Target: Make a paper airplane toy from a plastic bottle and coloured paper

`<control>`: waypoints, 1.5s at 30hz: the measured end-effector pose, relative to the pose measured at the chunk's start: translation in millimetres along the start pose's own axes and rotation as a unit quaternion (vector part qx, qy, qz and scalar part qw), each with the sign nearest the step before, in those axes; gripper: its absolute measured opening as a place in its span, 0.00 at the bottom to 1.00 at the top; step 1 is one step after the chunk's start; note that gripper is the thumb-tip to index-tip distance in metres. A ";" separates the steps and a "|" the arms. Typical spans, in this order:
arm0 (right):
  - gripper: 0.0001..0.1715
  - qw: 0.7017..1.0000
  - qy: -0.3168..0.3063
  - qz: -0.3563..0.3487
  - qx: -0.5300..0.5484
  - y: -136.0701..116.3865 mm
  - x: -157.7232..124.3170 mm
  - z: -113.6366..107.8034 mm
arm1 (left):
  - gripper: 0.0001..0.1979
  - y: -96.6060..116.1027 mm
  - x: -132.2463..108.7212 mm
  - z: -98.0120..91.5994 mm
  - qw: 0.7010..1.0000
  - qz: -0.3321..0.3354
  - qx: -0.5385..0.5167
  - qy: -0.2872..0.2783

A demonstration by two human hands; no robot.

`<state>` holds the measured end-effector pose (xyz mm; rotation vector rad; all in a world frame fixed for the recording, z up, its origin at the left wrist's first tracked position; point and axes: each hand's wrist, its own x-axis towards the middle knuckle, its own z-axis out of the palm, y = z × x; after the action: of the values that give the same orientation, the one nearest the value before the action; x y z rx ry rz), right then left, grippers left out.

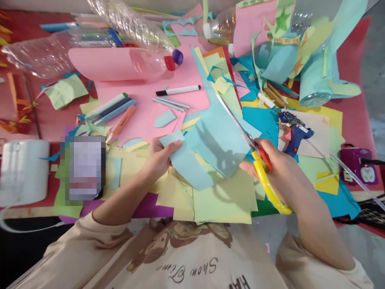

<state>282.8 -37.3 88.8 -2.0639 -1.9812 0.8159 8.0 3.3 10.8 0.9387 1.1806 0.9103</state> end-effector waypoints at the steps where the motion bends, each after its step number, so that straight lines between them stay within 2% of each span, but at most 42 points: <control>1: 0.25 0.999 0.009 -0.003 -0.042 -3.2 3.9 -0.4 | 0.21 0.0 0.1 -0.2 1.000 0.001 0.001 0.000; 4: 0.24 0.991 0.048 -0.035 -0.118 -10.1 19.2 5.1 | 0.21 -0.8 0.6 -1.1 1.000 0.005 0.005 -0.006; 8: 0.24 0.976 0.100 -0.066 -0.182 -9.3 48.7 22.8 | 0.22 -4.0 2.7 -3.1 1.000 0.006 0.005 -0.016; 13: 0.24 0.969 0.118 -0.067 -0.205 1.9 79.0 40.0 | 0.23 -6.5 6.0 -5.5 0.999 0.004 0.005 -0.033; 17: 0.23 0.959 0.139 -0.102 -0.225 8.1 76.6 38.6 | 0.25 -2.6 7.4 -4.0 0.999 -0.018 0.020 -0.045; 21: 0.18 0.950 0.161 -0.153 -0.219 2.8 62.7 36.5 | 0.30 -1.4 8.6 -3.4 0.997 -0.044 0.052 -0.038; 23: 0.16 0.948 0.139 -0.226 -0.175 -3.8 56.3 42.1 | 0.31 -2.4 9.5 -3.5 0.996 -0.053 0.066 -0.041; 26: 0.20 0.924 0.041 -0.359 -0.125 -15.3 47.8 57.5 | 0.31 -1.9 11.6 -1.7 0.995 -0.058 0.072 -0.041; 27: 0.22 0.910 0.011 -0.397 -0.118 -18.8 45.1 62.9 | 0.29 -0.6 12.6 -0.3 0.996 -0.047 0.066 -0.035; 29: 0.21 0.889 -0.008 -0.445 -0.108 -24.9 40.2 72.2 | 0.26 3.6 15.2 3.0 0.999 0.001 0.039 -0.013; 35: 0.10 0.892 0.052 -0.446 -0.056 -36.8 35.9 85.4 | 0.22 18.0 26.1 10.8 0.992 0.093 0.086 0.023; 40: 0.15 0.856 0.056 -0.504 -0.096 -39.2 41.6 93.2 | 0.21 15.5 32.3 11.8 0.986 0.125 0.100 0.036; 43: 0.16 0.874 0.077 -0.478 -0.045 -34.2 46.5 98.6 | 0.22 7.0 34.8 9.0 0.994 0.105 0.035 0.002; 45: 0.16 0.902 0.077 -0.424 0.012 -30.2 49.4 100.4 | 0.25 2.2 36.1 6.3 0.995 0.077 -0.032 -0.046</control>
<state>205.9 -11.5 6.0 -0.9865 -2.4014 0.4514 19.3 37.0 1.8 1.0182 1.0055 1.0116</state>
